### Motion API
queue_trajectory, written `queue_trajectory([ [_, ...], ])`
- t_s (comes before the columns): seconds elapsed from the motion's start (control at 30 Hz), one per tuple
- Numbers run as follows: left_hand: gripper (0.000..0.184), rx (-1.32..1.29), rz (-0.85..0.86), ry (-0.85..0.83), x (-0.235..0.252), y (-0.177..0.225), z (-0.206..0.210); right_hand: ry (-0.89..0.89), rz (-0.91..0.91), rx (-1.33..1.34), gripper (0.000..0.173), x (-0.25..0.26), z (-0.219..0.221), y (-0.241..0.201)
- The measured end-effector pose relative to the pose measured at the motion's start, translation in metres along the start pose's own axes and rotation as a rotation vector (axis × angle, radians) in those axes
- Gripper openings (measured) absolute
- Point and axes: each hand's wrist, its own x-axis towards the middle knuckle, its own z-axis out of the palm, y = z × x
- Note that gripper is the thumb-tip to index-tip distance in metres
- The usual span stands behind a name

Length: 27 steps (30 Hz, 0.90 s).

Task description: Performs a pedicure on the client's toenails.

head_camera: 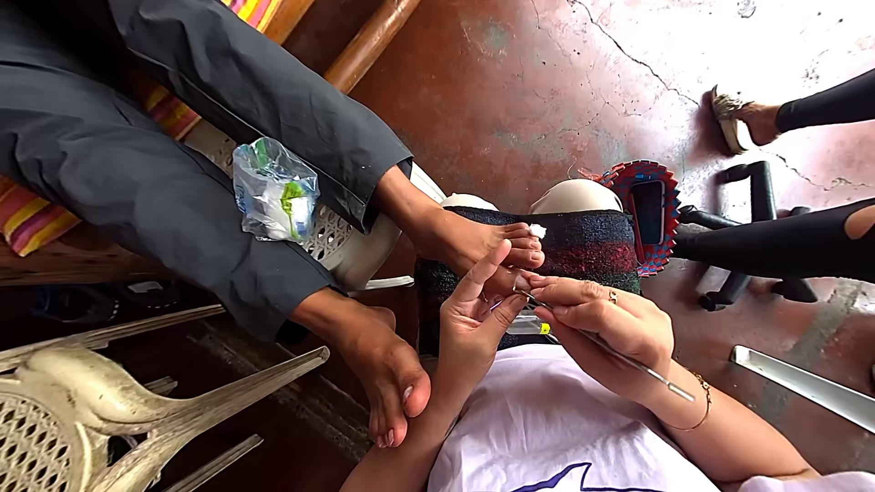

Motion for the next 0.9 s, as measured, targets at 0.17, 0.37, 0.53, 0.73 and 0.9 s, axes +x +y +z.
queue_trajectory([
  [0.17,0.054,0.007,0.008,0.004,0.0001,-0.0006,0.0001,-0.012,-0.041,-0.07,0.011,0.0004,0.0017,-0.0018],
  [0.37,0.053,0.012,0.016,0.008,-0.0002,-0.0002,0.0001,0.019,0.071,0.031,0.01,0.0017,0.0021,-0.0027],
  [0.53,0.054,0.014,0.003,0.004,-0.0006,0.0005,-0.001,-0.017,0.015,-0.006,0.012,0.0025,0.0013,-0.0043],
  [0.73,0.053,0.028,0.007,0.005,-0.0009,-0.0007,-0.002,-0.027,0.039,-0.017,0.013,0.005,0.0017,-0.0074],
  [0.9,0.053,0.032,0.011,0.001,-0.0019,-0.0006,-0.0031,0.003,0.183,0.114,0.011,0.0083,-0.0002,-0.0084],
])
